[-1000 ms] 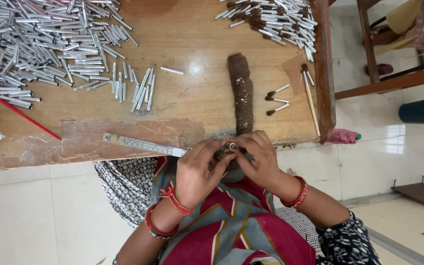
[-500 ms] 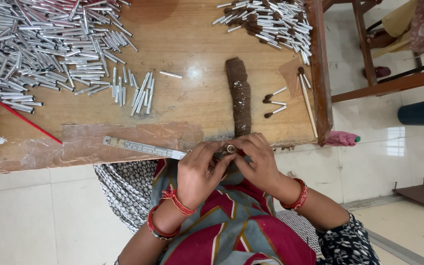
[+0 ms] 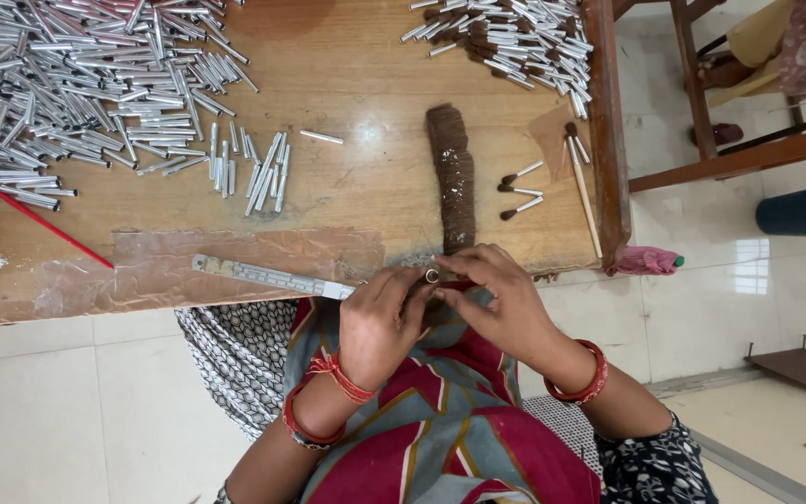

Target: Assembling cosmetic brushes by inserting ferrules into tubes and checking fit.

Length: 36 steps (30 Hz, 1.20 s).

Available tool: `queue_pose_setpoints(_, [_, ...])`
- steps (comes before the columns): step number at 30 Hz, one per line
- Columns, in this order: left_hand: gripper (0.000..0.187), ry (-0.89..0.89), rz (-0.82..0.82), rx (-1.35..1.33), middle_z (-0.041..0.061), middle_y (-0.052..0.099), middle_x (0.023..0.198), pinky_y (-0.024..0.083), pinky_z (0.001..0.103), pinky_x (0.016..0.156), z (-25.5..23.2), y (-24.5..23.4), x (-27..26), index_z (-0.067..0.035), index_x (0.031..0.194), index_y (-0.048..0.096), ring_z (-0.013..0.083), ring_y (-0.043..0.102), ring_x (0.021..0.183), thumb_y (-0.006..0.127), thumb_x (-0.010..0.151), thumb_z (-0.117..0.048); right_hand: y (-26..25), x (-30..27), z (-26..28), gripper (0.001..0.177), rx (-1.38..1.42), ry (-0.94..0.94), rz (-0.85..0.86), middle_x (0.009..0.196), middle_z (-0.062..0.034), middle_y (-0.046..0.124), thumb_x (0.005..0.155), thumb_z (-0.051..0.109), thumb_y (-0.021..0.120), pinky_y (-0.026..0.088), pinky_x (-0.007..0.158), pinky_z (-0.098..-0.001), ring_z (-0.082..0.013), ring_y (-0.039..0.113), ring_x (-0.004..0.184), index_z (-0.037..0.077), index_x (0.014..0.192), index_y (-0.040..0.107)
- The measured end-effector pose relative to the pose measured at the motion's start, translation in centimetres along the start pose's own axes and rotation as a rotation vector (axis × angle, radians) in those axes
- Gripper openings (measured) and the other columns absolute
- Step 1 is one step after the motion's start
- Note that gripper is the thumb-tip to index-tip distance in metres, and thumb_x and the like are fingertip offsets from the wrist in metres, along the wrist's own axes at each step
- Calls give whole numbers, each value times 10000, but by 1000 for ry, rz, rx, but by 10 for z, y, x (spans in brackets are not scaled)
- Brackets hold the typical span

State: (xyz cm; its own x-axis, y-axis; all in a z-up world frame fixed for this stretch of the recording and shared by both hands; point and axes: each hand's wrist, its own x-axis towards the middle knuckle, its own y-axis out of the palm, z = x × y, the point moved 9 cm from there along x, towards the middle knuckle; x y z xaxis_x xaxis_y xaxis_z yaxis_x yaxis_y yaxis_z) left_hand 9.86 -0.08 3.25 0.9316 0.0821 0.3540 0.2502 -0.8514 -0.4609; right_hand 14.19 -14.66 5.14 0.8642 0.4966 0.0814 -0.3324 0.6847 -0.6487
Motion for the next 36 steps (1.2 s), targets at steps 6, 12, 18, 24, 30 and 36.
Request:
queue_pose_setpoints(6, [229, 45, -9, 11, 150, 725, 1007, 585, 406, 722, -1, 0, -2, -5, 1055, 697, 338, 722, 831, 746, 831, -8, 6, 3, -13, 304, 150, 63, -40, 1032, -95, 732, 859, 128, 814, 570, 770, -290, -193, 714, 896, 57, 1151, 761])
queue_pose_setpoints(12, [210, 29, 2, 13, 139, 729, 984, 574, 413, 694, 3, 2, -3, -17, 1038, 707, 331, 716, 794, 765, 837, -25, 11, 3, -21, 214, 207, 111, -77, 962, -90, 727, 869, 95, 813, 581, 700, -251, -145, 717, 828, 53, 1079, 797])
queue_pose_setpoints(18, [184, 30, -8, -5, 127, 728, 979, 580, 403, 700, -1, 0, -1, -26, 1047, 705, 324, 720, 801, 768, 874, -36, 20, 1, -39, 155, 406, 197, -117, 996, -79, 716, 895, 52, 758, 594, 710, -245, -126, 715, 849, 17, 1043, 789])
queue_pose_setpoints(24, [285, -145, 27, -170, 173, 712, 1056, 570, 302, 577, -7, -10, -5, 2, 1105, 689, 188, 694, 663, 788, 862, -108, 15, -25, -48, 99, 619, 138, -262, 1069, -150, 759, 963, -24, 703, 580, 872, -283, -174, 723, 971, -73, 1037, 749])
queue_pose_setpoints(30, [228, -648, 362, -1100, 108, 748, 1010, 607, 293, 743, 47, 55, -57, 19, 1154, 702, 146, 726, 882, 661, 1008, -150, 24, -48, -32, 104, 866, 112, -255, 1144, -204, 760, 961, -22, 690, 629, 928, -373, -245, 751, 1063, -61, 1043, 741])
queue_pose_setpoints(36, [205, -764, 504, -1389, 167, 773, 1043, 641, 327, 844, 36, 56, -59, 49, 1069, 703, 223, 772, 944, 674, 1004, -143, 24, -58, -21, 84, 716, -37, -269, 1169, -201, 753, 997, -11, 691, 616, 944, -346, -248, 744, 1083, -36, 1058, 744])
